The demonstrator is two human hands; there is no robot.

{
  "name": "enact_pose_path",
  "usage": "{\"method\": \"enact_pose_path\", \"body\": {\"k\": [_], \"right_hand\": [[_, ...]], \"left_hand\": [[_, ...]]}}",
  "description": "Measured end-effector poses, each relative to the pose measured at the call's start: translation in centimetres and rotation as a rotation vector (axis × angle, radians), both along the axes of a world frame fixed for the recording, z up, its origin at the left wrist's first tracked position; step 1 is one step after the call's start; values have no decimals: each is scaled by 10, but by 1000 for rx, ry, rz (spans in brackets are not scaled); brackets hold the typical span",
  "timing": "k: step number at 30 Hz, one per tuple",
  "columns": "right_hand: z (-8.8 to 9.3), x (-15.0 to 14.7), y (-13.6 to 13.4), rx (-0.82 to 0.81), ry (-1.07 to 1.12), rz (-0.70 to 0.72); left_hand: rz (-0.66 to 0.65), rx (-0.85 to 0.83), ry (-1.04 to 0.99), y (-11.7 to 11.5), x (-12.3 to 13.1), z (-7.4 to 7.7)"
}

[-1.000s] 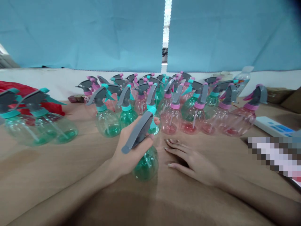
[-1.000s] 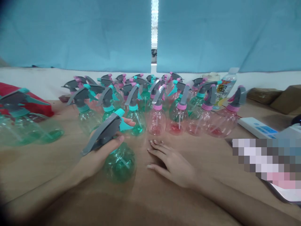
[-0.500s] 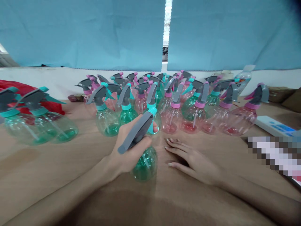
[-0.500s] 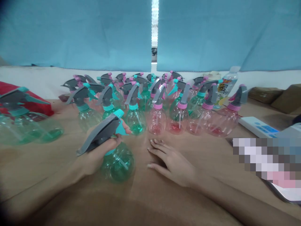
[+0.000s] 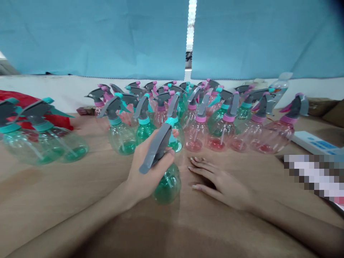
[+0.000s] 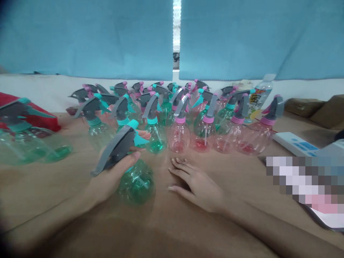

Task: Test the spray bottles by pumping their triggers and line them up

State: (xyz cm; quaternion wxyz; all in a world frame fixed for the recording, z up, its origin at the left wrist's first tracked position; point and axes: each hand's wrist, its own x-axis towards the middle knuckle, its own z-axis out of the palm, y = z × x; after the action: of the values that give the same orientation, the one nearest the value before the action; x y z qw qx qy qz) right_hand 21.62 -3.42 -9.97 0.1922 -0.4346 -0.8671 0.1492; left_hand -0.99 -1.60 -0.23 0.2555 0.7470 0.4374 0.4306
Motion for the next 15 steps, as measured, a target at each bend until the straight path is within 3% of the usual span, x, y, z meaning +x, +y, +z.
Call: {"method": "enact_pose_path", "body": {"k": [15], "right_hand": [[2, -1, 0, 12, -62, 4]], "left_hand": [[28, 20, 6, 0, 1, -1]]}}
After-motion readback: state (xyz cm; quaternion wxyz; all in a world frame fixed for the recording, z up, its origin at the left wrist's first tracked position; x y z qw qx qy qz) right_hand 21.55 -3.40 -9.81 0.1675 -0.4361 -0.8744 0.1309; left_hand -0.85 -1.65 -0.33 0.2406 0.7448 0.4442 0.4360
